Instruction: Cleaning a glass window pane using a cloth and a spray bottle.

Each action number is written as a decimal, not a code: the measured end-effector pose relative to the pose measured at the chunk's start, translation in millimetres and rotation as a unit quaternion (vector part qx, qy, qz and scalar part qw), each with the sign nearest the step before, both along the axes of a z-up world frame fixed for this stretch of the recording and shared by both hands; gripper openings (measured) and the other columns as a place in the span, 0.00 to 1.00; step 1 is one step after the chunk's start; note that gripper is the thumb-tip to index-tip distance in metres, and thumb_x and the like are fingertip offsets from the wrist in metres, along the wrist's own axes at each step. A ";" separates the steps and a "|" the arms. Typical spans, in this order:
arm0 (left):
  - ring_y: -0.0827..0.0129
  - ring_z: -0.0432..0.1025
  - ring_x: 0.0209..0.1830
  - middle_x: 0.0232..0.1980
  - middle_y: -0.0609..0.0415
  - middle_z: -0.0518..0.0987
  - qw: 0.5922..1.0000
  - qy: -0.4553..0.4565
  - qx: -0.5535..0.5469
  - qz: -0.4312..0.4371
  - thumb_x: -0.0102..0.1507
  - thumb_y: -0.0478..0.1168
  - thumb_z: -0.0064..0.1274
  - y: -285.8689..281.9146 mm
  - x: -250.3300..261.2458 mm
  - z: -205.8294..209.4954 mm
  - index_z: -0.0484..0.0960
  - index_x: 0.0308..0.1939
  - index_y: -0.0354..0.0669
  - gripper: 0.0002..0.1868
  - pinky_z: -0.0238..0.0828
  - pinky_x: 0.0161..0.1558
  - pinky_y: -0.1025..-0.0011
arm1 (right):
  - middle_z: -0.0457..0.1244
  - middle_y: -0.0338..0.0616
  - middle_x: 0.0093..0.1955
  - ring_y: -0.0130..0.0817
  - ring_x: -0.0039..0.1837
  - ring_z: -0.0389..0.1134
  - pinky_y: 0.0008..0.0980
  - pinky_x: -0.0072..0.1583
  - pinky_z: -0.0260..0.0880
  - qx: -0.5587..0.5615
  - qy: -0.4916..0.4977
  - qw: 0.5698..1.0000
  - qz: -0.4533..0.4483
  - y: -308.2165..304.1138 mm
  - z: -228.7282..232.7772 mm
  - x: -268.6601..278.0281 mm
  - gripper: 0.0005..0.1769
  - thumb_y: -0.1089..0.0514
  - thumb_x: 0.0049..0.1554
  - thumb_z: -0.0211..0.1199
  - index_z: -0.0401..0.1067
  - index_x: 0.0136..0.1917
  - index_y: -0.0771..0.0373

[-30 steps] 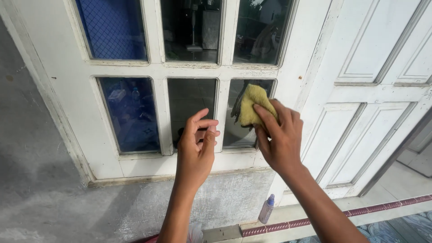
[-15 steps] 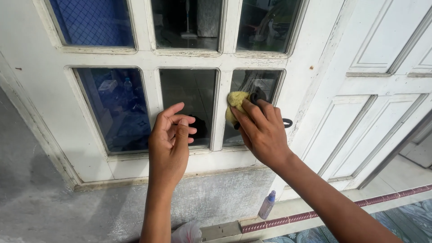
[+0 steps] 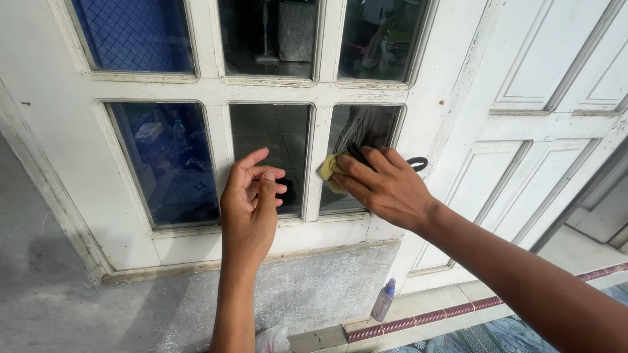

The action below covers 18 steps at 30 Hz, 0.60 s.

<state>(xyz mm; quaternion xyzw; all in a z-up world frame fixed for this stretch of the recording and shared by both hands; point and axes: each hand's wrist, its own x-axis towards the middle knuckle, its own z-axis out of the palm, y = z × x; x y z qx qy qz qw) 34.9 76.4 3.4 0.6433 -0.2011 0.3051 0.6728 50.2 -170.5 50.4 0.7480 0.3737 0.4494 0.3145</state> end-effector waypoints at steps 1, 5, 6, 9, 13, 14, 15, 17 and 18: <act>0.73 0.78 0.41 0.49 0.50 0.82 1.000 -0.001 -0.001 -0.003 0.71 0.42 0.45 -0.5 -0.5 1.1 0.71 0.65 0.39 0.20 0.79 0.40 0.75 | 0.60 0.35 0.67 0.37 0.62 0.60 0.35 0.57 0.65 -0.001 -0.001 1.000 -0.003 0.8 6.1 0.7 0.24 0.53 0.53 0.67 0.74 0.64 0.48; 0.73 0.78 0.41 0.49 0.51 0.82 1.000 -0.006 -0.006 -0.014 0.71 0.42 0.45 -3.2 0.7 1.1 0.71 0.65 0.39 0.19 0.79 0.40 0.75 | 0.60 0.40 0.65 0.35 0.54 0.61 0.31 0.50 0.70 0.100 -0.008 0.994 -0.040 1.2 33.2 2.0 0.29 0.50 0.57 0.69 0.71 0.70 0.54; 0.74 0.78 0.42 0.49 0.51 0.82 1.000 -0.009 -0.006 -0.017 0.71 0.42 0.45 -3.6 1.8 0.1 0.71 0.65 0.39 0.19 0.79 0.40 0.75 | 0.60 0.43 0.63 0.36 0.52 0.62 0.29 0.46 0.72 0.155 -0.007 0.987 -0.030 1.0 40.1 2.1 0.32 0.49 0.57 0.70 0.69 0.72 0.57; 0.74 0.78 0.42 0.49 0.51 0.82 0.999 -0.010 -0.012 -0.029 0.72 0.42 0.45 -1.1 2.0 -1.4 0.71 0.65 0.39 0.19 0.79 0.41 0.75 | 0.60 0.45 0.59 0.36 0.49 0.66 0.26 0.36 0.71 0.202 -0.005 0.975 -0.089 -17.3 36.7 2.0 0.32 0.46 0.57 0.69 0.67 0.69 0.61; 0.74 0.78 0.42 0.48 0.51 0.82 0.999 -0.005 -0.025 -0.035 0.71 0.41 0.45 4.1 1.0 -0.7 0.71 0.65 0.39 0.19 0.79 0.41 0.75 | 0.60 0.47 0.54 0.36 0.42 0.68 0.27 0.27 0.67 0.264 0.063 0.941 -0.204 -2.7 17.1 -16.4 0.27 0.44 0.60 0.63 0.67 0.65 0.63; 0.74 0.78 0.42 0.48 0.51 0.82 0.999 -0.006 -0.027 -0.035 0.71 0.41 0.45 5.1 0.5 -1.1 0.71 0.65 0.39 0.19 0.78 0.41 0.75 | 0.60 0.47 0.53 0.35 0.40 0.68 0.27 0.26 0.68 0.252 0.109 0.927 -0.257 1.9 5.7 -16.7 0.27 0.41 0.62 0.60 0.67 0.64 0.63; 0.74 0.78 0.42 0.48 0.51 0.82 0.999 -0.008 -0.027 -0.035 0.72 0.41 0.45 6.9 0.3 -1.0 0.71 0.65 0.39 0.19 0.78 0.41 0.76 | 0.60 0.46 0.53 0.34 0.38 0.69 0.28 0.25 0.68 0.242 0.153 0.907 -0.308 7.1 -6.2 -16.8 0.27 0.38 0.63 0.56 0.67 0.62 0.62; 0.74 0.77 0.42 0.48 0.51 0.82 0.999 -0.015 -0.027 -0.037 0.72 0.41 0.45 9.3 -0.5 -2.7 0.71 0.65 0.38 0.19 0.78 0.41 0.76 | 0.61 0.47 0.54 0.36 0.38 0.69 0.28 0.24 0.68 0.211 0.161 0.920 -0.288 1.5 -47.8 -15.1 0.28 0.37 0.60 0.57 0.67 0.61 0.61; 0.74 0.77 0.41 0.48 0.51 0.82 0.999 -0.022 -0.026 -0.037 0.72 0.41 0.45 10.3 -1.6 -3.2 0.71 0.65 0.38 0.19 0.77 0.41 0.76 | 0.61 0.48 0.55 0.38 0.39 0.70 0.28 0.22 0.67 0.181 0.169 0.931 -0.267 -1.4 -68.2 -14.9 0.29 0.37 0.58 0.58 0.68 0.60 0.60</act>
